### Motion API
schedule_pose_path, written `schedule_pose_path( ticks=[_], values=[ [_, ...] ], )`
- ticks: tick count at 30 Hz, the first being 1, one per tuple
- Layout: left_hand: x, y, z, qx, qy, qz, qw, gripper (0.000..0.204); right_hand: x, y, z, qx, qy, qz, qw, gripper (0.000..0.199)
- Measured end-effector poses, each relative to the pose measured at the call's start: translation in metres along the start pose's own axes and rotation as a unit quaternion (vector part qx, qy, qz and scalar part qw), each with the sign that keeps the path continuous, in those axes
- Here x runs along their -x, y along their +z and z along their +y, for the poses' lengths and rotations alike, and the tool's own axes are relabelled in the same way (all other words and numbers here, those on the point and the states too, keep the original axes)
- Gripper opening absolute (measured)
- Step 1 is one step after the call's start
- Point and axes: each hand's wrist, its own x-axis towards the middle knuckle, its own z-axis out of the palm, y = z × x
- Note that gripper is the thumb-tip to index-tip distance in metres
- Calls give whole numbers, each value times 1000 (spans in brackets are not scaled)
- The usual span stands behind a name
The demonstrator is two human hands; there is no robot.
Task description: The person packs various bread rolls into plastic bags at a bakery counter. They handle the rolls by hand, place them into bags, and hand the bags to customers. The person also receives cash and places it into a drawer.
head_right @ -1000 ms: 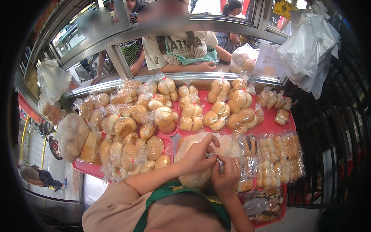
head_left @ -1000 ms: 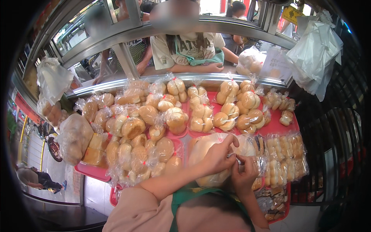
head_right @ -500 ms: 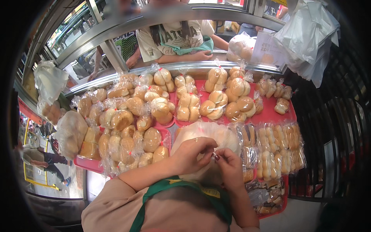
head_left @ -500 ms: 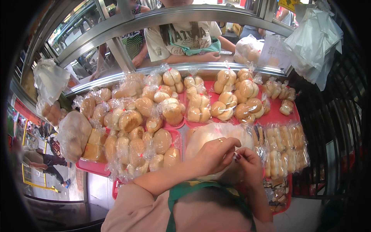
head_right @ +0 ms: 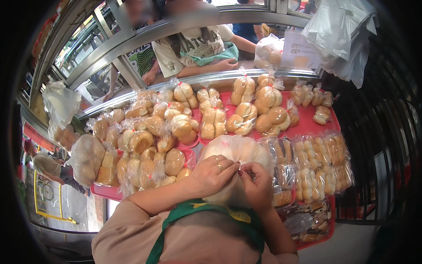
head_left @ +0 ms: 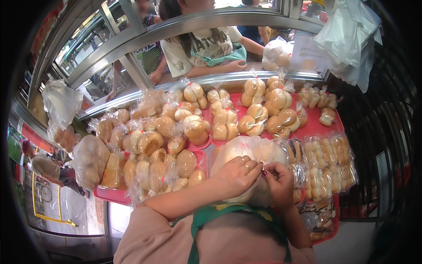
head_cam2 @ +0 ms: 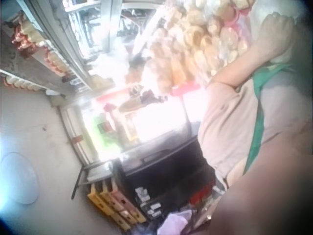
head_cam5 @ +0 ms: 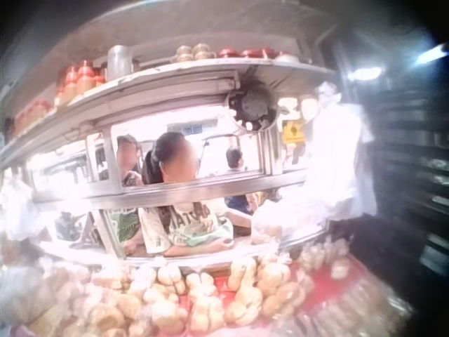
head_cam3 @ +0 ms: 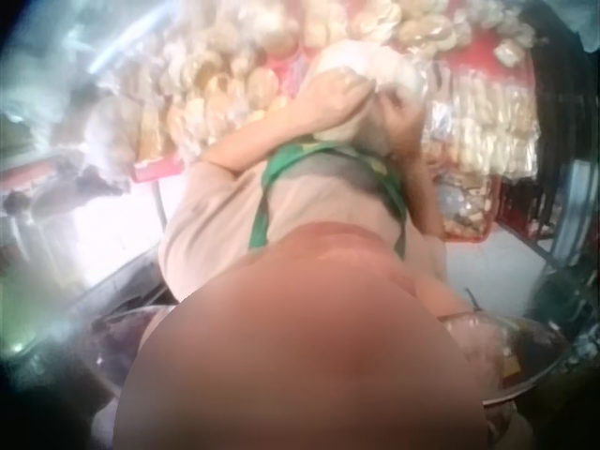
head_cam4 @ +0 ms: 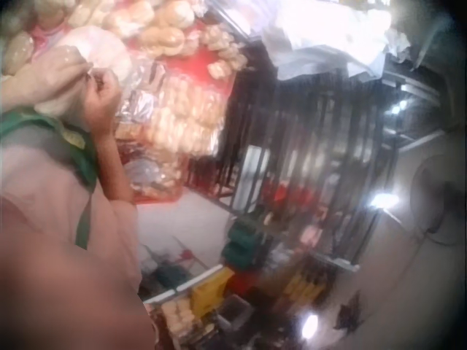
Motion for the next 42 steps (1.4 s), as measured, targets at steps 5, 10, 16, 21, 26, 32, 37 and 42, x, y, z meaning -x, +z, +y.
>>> schedule_pose_path(
  ticks=[5, 10, 16, 21, 26, 32, 37, 42],
  values=[
    [-1, -2, -3, -33, 33, -2, 999, 27, 6, -3, -11, 202, -147, 31, 968, 1],
    [6, -5, -8, -41, 12, -35, 998, 21, 16, -15, -13, 313, -204, 6, 927, 3],
    [5, 6, -20, -3, -35, -33, 999, 27, 8, -17, -39, 395, -231, 6, 889, 9],
    [4, 14, -16, 8, 1, -142, 990, 41, 20, -27, -143, 324, -305, -235, 864, 40],
    [1, 11, -11, 12, -39, -191, 981, 36, 50, -22, -222, 515, -506, -250, 645, 39],
    [-3, 7, -6, 46, -56, -161, 984, 40, 39, 11, -207, 456, -489, -223, 709, 40],
    [-2, 11, -7, 45, -62, -150, 986, 41, 30, 28, -202, 504, -504, -266, 649, 31],
    [0, 16, -13, 28, -53, -165, 985, 40, 10, 69, -224, 542, -436, -392, 603, 23]
  ],
)
